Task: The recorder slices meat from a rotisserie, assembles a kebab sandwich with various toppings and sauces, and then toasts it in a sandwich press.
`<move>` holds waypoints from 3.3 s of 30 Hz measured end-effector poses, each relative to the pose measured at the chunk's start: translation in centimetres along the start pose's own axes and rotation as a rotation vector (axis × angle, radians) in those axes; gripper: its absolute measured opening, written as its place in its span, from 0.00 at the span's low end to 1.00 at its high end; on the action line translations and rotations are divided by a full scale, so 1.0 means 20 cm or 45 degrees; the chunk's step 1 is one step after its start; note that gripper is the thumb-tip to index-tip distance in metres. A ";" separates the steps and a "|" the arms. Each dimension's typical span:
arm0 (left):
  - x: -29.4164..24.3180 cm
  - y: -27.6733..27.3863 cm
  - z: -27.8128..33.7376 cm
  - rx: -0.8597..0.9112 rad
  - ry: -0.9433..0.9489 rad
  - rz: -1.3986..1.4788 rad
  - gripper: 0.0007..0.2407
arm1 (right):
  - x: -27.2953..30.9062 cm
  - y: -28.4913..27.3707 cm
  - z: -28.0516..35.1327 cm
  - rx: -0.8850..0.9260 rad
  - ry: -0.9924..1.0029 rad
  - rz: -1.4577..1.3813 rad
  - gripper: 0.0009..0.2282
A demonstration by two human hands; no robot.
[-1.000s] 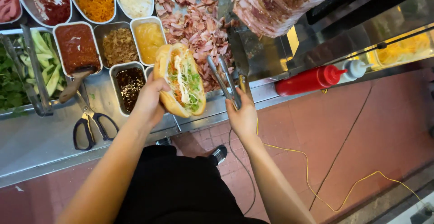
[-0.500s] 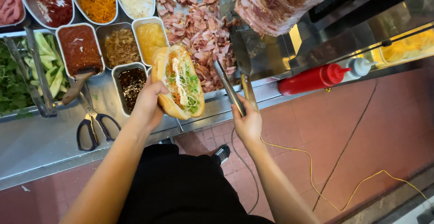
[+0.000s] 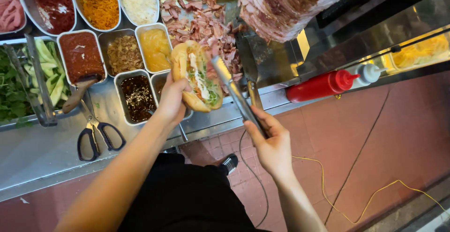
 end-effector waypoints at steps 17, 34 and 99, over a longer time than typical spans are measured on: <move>-0.02 0.10 0.11 0.069 0.115 0.042 0.41 | 0.04 0.25 0.02 -0.143 -0.333 0.523 0.17; -0.08 -0.06 0.11 -0.031 0.062 0.039 0.39 | -0.33 -0.02 -0.21 -0.160 -0.171 0.808 0.21; -0.08 -0.08 0.14 -0.045 -0.161 0.089 0.36 | -0.38 0.06 -0.36 -0.195 -0.165 0.978 0.16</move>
Point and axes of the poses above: each hand's wrist, its own z-axis away from the middle knuckle, its own y-axis out of the palm, x = y × z, the point moved 1 cm from there along -z, towards the middle knuckle, and after that the axes turned 6 degrees about -z, right-handed, at the moved point
